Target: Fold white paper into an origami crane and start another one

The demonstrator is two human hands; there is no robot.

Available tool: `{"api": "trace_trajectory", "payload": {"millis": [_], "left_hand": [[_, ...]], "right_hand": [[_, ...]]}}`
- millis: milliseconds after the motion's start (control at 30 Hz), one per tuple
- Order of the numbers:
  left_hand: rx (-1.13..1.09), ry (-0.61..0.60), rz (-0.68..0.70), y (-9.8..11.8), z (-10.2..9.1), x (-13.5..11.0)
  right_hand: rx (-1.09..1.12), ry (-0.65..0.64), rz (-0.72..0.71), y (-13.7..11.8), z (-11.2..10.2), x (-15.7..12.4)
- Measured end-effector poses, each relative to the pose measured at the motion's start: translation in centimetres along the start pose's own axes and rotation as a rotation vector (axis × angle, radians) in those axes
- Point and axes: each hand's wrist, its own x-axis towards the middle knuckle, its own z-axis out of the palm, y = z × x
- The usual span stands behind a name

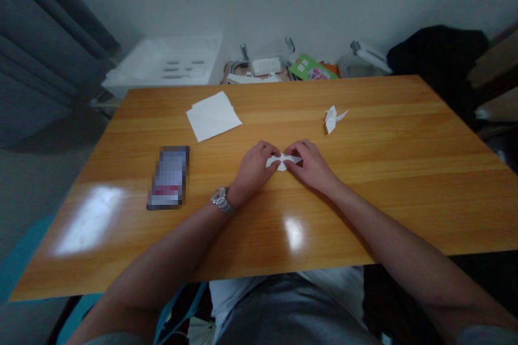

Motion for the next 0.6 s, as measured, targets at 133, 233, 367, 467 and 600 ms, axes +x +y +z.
{"api": "trace_trajectory", "payload": {"millis": [133, 233, 367, 467, 600], "left_hand": [[0.013, 0.015, 0.001, 0.2, 0.0, 0.0], [0.018, 0.01, 0.002, 0.2, 0.0, 0.0], [0.017, -0.004, 0.017, 0.3, 0.0, 0.0], [0.02, -0.018, 0.048, 0.3, -0.4, -0.1], [0.098, -0.027, 0.038, 0.0, -1.1, -0.3]], "right_hand": [[-0.061, 0.021, 0.005, -0.1, 0.2, -0.2], [-0.17, 0.037, 0.037, -0.1, 0.2, -0.3], [-0.243, 0.02, 0.087, 0.2, 0.1, -0.4], [-0.255, 0.01, 0.094, 0.5, 0.0, -0.4], [-0.245, 0.018, 0.089, 0.5, 0.2, -0.3]]}}
